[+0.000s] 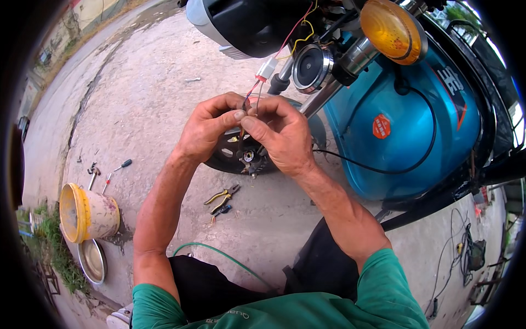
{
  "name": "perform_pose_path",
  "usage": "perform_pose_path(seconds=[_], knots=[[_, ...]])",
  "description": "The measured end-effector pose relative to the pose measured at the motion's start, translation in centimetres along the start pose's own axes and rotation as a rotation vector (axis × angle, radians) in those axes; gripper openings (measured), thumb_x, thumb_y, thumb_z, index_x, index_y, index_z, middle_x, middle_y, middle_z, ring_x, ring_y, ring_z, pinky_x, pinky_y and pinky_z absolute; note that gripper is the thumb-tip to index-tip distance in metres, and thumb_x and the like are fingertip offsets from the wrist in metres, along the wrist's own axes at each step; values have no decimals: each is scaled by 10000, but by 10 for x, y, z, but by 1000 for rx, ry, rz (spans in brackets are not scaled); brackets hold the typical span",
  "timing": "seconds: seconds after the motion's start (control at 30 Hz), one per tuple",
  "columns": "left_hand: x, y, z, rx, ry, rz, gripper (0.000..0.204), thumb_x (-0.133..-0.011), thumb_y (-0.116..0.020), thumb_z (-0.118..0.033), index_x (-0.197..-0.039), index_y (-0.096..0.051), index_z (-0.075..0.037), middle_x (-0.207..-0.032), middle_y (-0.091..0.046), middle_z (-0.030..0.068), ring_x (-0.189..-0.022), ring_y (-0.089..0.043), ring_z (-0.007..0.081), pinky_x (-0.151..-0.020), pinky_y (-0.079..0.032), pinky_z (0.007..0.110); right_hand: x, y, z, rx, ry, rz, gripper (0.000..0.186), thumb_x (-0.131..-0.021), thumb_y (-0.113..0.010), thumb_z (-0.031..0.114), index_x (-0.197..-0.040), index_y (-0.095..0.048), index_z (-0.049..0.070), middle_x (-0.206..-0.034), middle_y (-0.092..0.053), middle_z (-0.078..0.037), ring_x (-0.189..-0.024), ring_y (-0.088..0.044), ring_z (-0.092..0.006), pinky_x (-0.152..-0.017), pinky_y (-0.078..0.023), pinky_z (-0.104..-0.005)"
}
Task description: The person wraps black electrical tape around a connection of several wires and then tucks the wires back into the housing of a light on an electric scooter.
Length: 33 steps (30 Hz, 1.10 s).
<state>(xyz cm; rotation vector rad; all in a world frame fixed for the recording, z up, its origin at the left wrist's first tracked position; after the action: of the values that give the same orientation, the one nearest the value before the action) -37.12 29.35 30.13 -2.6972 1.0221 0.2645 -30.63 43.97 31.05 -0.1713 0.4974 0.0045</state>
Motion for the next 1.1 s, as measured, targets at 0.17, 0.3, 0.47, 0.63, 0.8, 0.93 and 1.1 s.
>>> perform_pose_path(seconds=[0.17,0.3,0.47,0.63,0.8,0.93,1.1], knots=[[1,-1,0,-5,-3,5,185,-954,-692,-150,-1058,-665,0,-988,-656,35,-908,-595,114,-832,-495,277,2,5,-3,53,-61,-62,112,-939,-715,53,-1015,-662,-9,-969,-674,-25,-870,-640,-90,-797,-551,-243],[2,3,0,8,49,-61,189,-945,-704,-150,-1065,-670,-8,-977,-664,32,-883,-598,107,-814,-498,273,1,8,-3,90,-107,-102,135,-939,-722,80,-1039,-707,-9,-954,-692,-22,-839,-635,-75,-772,-541,-225],[1,5,4,4,62,-86,192,-937,-714,-148,-1067,-673,-12,-958,-673,31,-871,-609,108,-803,-504,274,0,14,-18,-52,-265,-116,204,-942,-732,147,-1100,-730,17,-927,-708,-10,-819,-629,-66,-749,-519,-213],[1,6,4,30,55,-113,186,-933,-717,-140,-1060,-675,-10,-959,-674,33,-865,-609,110,-804,-506,275,0,15,-17,-52,-336,-92,256,-948,-728,206,-1132,-727,29,-912,-708,-9,-793,-622,-71,-743,-506,-226],[0,0,1,15,34,-65,180,-932,-716,-146,-1045,-678,-11,-971,-674,37,-869,-607,110,-800,-500,270,0,18,-20,-72,-360,-126,248,-939,-738,216,-1082,-705,16,-875,-689,-9,-746,-604,-61,-695,-496,-214],[2,-1,-2,47,17,-47,184,-934,-713,-153,-1041,-678,-7,-973,-672,37,-876,-604,110,-795,-495,266,-1,20,-19,-26,-379,-116,227,-926,-753,208,-1013,-681,11,-854,-678,-13,-727,-601,-57,-667,-490,-201],[0,-2,4,49,42,-59,179,-933,-711,-147,-1039,-675,-7,-970,-671,39,-860,-607,114,-795,-500,271,-3,25,-25,-35,-356,-112,210,-925,-749,167,-1056,-684,17,-879,-690,-12,-751,-613,-63,-694,-502,-212]])
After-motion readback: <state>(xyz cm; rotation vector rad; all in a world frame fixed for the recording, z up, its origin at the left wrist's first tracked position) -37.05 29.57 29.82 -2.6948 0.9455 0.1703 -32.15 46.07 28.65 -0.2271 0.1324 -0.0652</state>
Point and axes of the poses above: each hand's wrist, its own x-axis away from the middle knuckle, its own y-axis out of the back of the hand, z = x × y, the point moved 5 cm from there along -x, towards the middle knuckle
